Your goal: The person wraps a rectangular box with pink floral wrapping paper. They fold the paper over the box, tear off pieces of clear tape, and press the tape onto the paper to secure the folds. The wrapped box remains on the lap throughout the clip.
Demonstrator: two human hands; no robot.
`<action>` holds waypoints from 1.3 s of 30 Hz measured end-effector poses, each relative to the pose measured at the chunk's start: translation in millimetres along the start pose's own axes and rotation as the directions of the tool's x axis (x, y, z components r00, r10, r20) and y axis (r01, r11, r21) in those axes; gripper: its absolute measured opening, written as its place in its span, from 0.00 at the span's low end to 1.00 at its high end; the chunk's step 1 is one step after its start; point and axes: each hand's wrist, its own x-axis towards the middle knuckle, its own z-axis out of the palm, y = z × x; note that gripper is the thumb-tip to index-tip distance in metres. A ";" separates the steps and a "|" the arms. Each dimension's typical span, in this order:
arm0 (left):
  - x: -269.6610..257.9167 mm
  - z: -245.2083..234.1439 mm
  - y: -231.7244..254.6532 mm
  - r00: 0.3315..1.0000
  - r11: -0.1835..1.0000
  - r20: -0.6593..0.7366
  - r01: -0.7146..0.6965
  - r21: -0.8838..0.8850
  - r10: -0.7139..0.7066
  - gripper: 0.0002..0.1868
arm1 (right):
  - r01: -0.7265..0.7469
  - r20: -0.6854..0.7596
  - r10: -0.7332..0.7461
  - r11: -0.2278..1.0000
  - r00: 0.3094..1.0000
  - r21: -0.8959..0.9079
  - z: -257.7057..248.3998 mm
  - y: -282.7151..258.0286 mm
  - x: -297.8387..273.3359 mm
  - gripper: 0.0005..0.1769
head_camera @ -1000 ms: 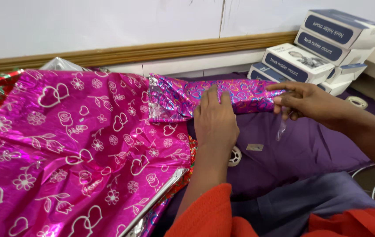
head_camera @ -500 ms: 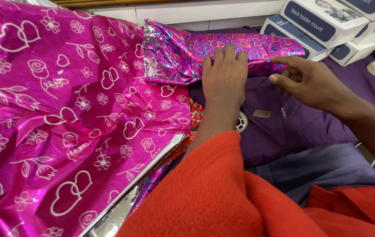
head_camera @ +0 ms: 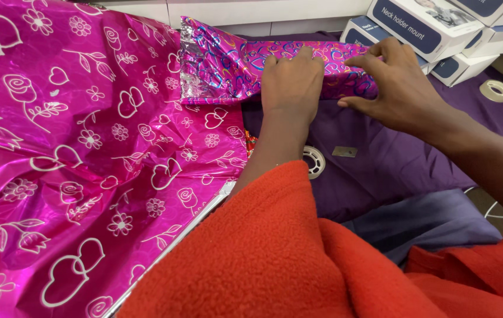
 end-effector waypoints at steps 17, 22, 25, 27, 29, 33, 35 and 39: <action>1.3 -20.4 5.3 0.999 1.000 -0.051 0.010 0.006 -0.010 0.22 | -0.046 0.041 0.043 0.996 0.998 0.072 6.8 15.3 12.6 0.13; 10.7 -30.9 4.3 0.997 1.000 0.082 0.003 0.030 -0.006 0.08 | -0.040 0.064 0.036 0.997 0.997 0.064 0.7 20.2 23.6 0.13; 12.2 -36.9 5.6 0.998 1.000 0.051 0.019 0.014 -0.020 0.09 | -0.171 0.185 0.160 0.984 0.970 0.045 -8.7 26.4 38.2 0.18; 11.9 -41.0 6.9 0.999 0.999 0.035 0.039 -0.017 -0.038 0.08 | -0.387 0.346 0.367 0.922 0.864 -0.010 -17.7 31.3 50.3 0.22; 16.8 -43.1 8.3 0.997 0.997 0.032 0.068 -0.037 -0.067 0.09 | -0.312 0.342 0.291 0.950 0.894 0.007 -22.3 37.4 61.2 0.23; 45.5 -42.7 10.4 0.986 0.984 0.035 0.166 -0.068 -0.164 0.10 | -0.087 0.284 0.053 0.990 0.957 0.110 -26.3 64.2 96.3 0.23; 47.2 -44.2 11.4 0.980 0.980 0.064 0.191 -0.061 -0.187 0.10 | -0.099 0.303 0.073 0.992 0.950 0.073 -27.2 66.5 96.1 0.23; 51.2 -47.6 10.0 0.972 0.972 0.101 0.220 -0.082 -0.212 0.11 | -0.073 0.313 0.057 0.997 0.948 0.039 -33.5 67.5 95.1 0.17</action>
